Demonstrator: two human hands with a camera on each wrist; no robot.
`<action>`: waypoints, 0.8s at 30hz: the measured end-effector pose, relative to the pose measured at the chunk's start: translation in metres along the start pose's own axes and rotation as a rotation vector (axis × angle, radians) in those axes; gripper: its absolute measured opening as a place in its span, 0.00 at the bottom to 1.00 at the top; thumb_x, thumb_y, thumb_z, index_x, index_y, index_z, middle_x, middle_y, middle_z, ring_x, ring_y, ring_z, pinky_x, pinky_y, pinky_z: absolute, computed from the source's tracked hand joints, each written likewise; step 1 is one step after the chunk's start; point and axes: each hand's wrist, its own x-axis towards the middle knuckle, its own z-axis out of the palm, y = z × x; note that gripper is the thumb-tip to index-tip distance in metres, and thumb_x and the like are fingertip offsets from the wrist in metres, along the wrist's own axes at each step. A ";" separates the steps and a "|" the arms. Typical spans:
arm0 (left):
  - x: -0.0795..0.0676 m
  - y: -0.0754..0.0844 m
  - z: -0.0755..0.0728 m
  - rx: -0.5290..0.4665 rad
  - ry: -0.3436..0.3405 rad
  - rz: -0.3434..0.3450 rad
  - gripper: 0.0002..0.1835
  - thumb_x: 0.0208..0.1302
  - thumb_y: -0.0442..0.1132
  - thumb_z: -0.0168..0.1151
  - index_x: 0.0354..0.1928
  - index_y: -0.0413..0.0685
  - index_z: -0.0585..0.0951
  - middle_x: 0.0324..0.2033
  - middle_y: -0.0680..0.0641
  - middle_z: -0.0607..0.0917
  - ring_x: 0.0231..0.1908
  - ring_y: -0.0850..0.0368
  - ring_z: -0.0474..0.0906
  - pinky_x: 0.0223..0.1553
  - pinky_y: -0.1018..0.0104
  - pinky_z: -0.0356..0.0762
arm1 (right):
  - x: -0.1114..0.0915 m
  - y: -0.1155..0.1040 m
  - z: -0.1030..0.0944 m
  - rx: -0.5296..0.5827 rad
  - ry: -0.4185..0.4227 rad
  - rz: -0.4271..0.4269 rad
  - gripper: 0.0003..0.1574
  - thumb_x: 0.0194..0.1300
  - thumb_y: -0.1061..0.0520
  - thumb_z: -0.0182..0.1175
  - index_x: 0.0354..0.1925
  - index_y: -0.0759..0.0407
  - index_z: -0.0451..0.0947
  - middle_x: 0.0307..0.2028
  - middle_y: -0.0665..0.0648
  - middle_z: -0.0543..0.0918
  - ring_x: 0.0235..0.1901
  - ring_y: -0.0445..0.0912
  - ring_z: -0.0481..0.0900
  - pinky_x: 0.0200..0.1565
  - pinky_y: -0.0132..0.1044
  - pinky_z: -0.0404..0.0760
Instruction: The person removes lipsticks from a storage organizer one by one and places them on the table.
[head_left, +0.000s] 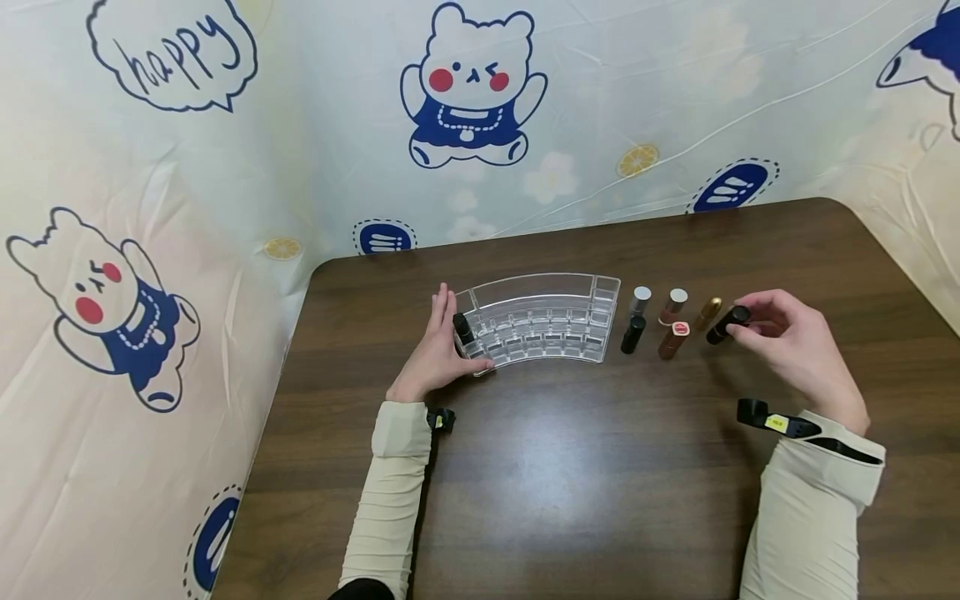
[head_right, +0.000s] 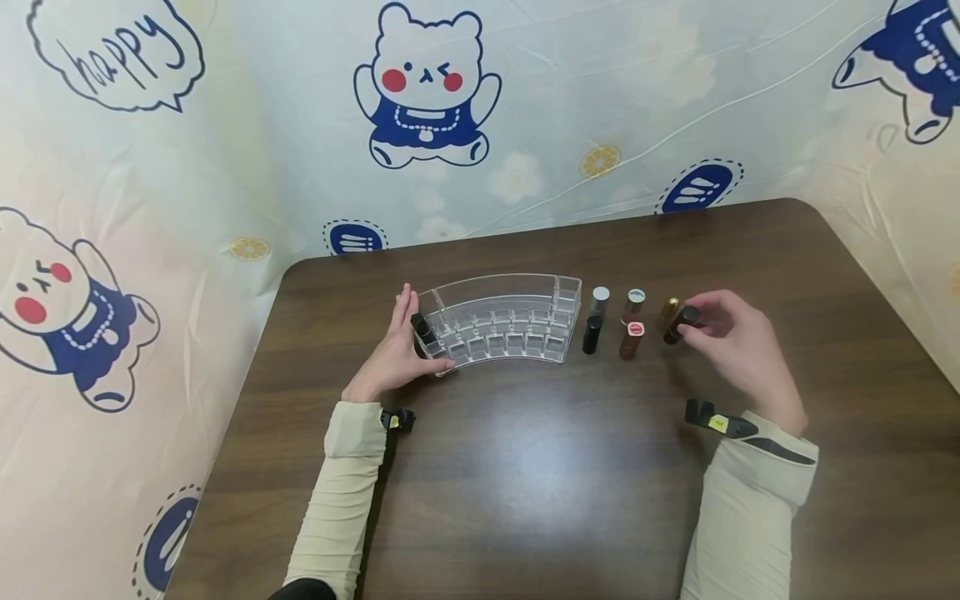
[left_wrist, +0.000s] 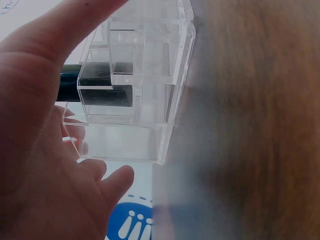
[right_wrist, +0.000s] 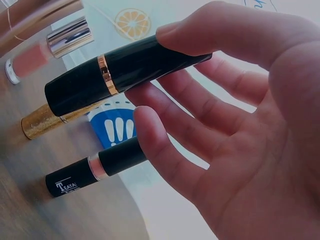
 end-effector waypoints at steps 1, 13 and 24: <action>0.000 0.000 0.000 -0.001 0.000 0.000 0.71 0.44 0.61 0.75 0.76 0.54 0.32 0.73 0.65 0.23 0.75 0.59 0.23 0.70 0.52 0.58 | 0.000 0.000 0.000 -0.007 -0.002 0.004 0.20 0.63 0.57 0.64 0.52 0.60 0.74 0.38 0.31 0.75 0.34 0.27 0.75 0.37 0.13 0.71; -0.001 0.001 -0.001 0.007 -0.001 0.003 0.71 0.45 0.62 0.75 0.76 0.55 0.31 0.73 0.64 0.23 0.76 0.55 0.25 0.71 0.53 0.57 | 0.001 0.003 0.000 0.010 -0.027 0.042 0.20 0.63 0.56 0.65 0.51 0.62 0.74 0.35 0.31 0.75 0.32 0.29 0.76 0.34 0.17 0.74; -0.001 0.000 -0.001 0.003 -0.005 -0.002 0.71 0.44 0.63 0.75 0.76 0.57 0.30 0.73 0.65 0.23 0.75 0.58 0.23 0.71 0.52 0.57 | 0.003 0.013 0.003 -0.006 -0.048 0.016 0.20 0.62 0.60 0.65 0.50 0.65 0.74 0.34 0.32 0.76 0.31 0.27 0.75 0.32 0.18 0.74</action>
